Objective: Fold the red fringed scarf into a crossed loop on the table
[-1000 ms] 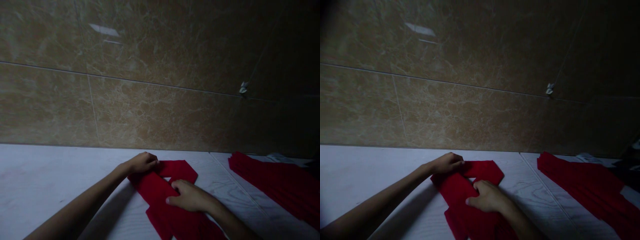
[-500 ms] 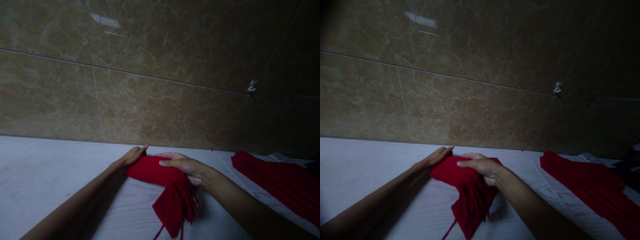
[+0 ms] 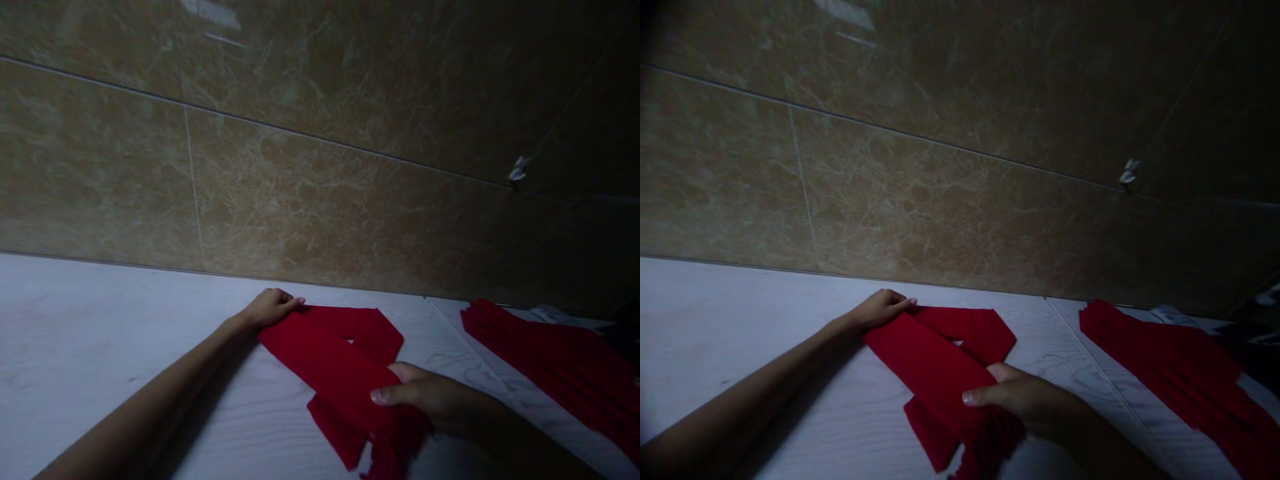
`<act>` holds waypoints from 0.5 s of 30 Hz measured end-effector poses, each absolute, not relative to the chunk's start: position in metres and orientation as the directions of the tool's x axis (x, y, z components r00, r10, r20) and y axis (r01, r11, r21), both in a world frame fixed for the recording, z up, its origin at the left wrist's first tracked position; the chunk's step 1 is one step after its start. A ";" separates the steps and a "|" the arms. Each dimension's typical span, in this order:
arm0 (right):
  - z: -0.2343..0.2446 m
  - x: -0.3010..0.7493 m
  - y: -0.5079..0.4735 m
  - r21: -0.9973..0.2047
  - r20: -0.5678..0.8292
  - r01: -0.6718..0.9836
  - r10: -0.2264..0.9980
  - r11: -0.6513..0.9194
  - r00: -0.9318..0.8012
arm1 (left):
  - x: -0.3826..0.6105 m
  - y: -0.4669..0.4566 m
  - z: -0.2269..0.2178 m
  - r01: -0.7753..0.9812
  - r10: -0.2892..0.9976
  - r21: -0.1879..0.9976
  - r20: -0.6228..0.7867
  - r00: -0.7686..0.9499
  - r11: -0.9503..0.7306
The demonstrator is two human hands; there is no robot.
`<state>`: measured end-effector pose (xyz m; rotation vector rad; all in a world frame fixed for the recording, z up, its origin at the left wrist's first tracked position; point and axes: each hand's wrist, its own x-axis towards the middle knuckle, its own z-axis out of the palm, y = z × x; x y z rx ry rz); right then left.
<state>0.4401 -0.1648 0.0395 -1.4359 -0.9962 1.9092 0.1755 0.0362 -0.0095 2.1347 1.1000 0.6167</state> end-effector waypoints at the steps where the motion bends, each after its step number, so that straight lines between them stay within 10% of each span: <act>1: 0.036 0.439 -0.169 -0.820 -0.546 -0.013 0.789 -0.572 -0.281 | 0.176 0.037 -0.009 0.538 0.833 0.716 0.107 0.543 -0.444; 15: 0.020 0.452 -0.198 -0.748 -0.662 0.178 0.735 -0.639 -0.146 | 0.172 0.042 -0.011 0.510 0.817 0.722 0.132 0.562 -0.468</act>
